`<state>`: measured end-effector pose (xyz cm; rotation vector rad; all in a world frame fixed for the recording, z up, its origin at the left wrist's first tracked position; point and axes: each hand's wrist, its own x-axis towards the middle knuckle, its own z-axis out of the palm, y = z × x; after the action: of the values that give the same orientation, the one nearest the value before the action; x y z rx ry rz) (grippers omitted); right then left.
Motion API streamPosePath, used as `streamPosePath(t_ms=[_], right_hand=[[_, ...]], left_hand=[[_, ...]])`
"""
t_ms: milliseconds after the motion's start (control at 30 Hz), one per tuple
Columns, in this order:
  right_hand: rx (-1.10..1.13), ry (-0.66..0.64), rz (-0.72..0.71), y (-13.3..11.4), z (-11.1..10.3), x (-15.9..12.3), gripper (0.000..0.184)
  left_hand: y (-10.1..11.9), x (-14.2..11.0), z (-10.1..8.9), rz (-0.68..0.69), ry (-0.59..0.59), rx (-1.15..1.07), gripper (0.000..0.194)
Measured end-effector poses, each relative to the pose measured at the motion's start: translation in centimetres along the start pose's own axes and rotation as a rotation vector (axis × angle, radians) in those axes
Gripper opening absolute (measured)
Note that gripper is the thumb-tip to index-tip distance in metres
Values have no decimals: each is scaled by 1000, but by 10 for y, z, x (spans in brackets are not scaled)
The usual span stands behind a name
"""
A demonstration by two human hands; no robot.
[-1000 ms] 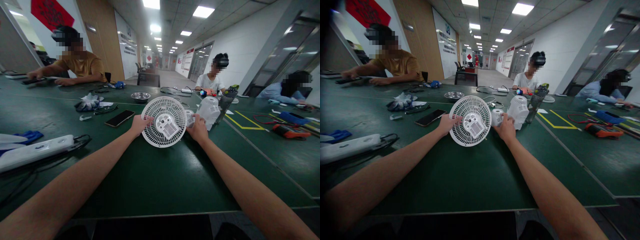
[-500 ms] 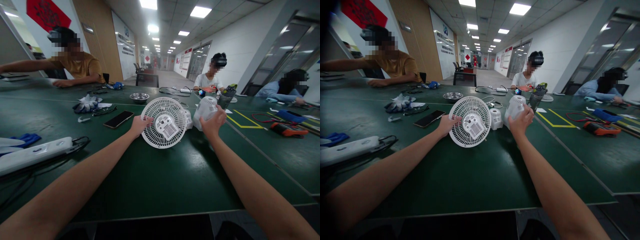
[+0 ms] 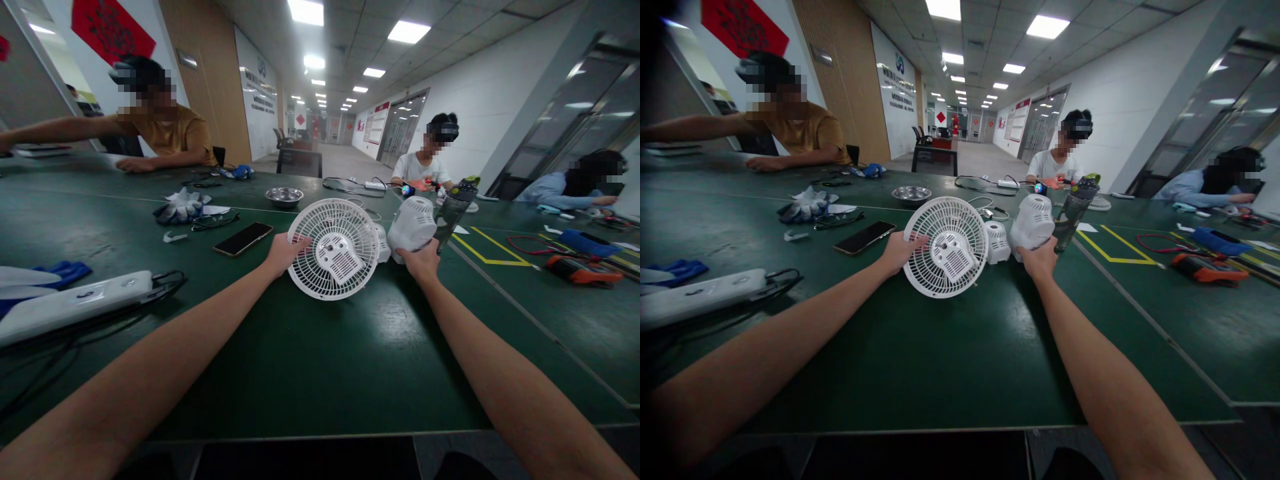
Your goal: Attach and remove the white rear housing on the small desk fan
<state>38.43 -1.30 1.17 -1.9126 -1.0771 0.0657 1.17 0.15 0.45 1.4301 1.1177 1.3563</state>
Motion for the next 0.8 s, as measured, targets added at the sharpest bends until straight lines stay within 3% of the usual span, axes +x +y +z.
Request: streamPosePath(t_ms=[200,633,800], right_hand=[[60,113,-43,-9,3,-2,85],[-51,-116,-17,-10,5,-10,83],[-34,-124,-12,-8,8,-8,83]], left_hand=[[0,1,1,7,1,-3,21],[3,-2,-1,21,-23,6,21],[1,1,0,-4,-6,8,21]])
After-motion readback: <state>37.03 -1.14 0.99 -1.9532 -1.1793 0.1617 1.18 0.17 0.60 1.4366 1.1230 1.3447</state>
